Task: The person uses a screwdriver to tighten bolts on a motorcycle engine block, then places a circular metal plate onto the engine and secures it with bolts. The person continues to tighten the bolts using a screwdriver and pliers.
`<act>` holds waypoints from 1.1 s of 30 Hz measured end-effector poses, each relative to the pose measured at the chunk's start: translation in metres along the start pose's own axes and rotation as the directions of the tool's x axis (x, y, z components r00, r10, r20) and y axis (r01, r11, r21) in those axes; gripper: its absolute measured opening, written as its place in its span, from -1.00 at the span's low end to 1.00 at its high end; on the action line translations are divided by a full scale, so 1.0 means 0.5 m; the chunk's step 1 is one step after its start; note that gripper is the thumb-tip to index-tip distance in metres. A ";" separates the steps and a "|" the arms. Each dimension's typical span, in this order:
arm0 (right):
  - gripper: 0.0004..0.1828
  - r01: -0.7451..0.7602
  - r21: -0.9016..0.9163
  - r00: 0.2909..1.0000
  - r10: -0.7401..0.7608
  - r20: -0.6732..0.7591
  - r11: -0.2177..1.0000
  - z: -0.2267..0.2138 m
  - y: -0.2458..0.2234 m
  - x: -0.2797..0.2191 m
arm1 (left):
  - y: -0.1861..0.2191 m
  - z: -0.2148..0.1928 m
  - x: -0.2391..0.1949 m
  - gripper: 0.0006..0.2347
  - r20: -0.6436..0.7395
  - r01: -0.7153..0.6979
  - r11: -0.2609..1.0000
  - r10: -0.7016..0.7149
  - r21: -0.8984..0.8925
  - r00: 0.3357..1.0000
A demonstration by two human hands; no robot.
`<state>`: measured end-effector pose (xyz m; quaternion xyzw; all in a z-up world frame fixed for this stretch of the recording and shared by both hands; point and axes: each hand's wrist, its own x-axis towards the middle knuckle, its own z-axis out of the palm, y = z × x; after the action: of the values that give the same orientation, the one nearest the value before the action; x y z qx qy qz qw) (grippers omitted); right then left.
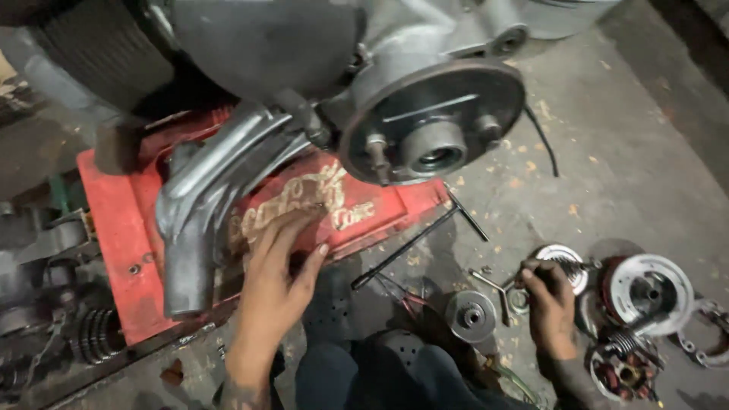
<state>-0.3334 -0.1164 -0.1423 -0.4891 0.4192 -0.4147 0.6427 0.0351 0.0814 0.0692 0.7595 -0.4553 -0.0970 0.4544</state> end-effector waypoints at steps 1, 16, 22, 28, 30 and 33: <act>-0.76 -0.057 0.021 0.998 0.057 -0.026 0.998 -0.019 0.016 -0.027 | -0.004 0.001 -0.007 -0.67 0.065 -0.010 0.997 0.005 0.079 0.998; -0.85 -0.153 -0.303 0.969 0.203 0.143 0.941 -0.066 0.006 -0.235 | -0.046 0.022 -0.108 -0.55 0.223 -0.303 0.773 0.212 0.558 0.951; -0.77 -0.270 -0.379 0.935 0.335 0.115 0.885 -0.084 -0.007 -0.272 | -0.030 -0.017 -0.113 -0.57 0.164 -0.234 0.830 0.175 0.505 0.971; -0.78 -0.338 -0.264 0.921 0.375 0.103 0.903 -0.136 0.056 -0.274 | -0.032 -0.037 -0.083 -0.77 0.165 -0.178 0.916 0.125 0.359 0.978; -0.80 -0.319 -0.293 0.926 0.363 0.108 0.901 -0.131 0.066 -0.260 | -0.013 -0.043 -0.065 -0.77 0.137 -0.165 0.936 0.127 0.312 0.982; -0.78 -0.355 -0.279 0.915 0.393 0.095 0.892 -0.110 0.041 -0.263 | 0.011 -0.039 -0.067 -0.76 0.107 -0.200 0.942 0.177 0.270 0.978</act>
<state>-0.4229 -0.0043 -0.1541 -0.5075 0.5066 -0.1877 0.6713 0.0237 0.1183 0.0755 0.7643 -0.5531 -0.0186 0.3311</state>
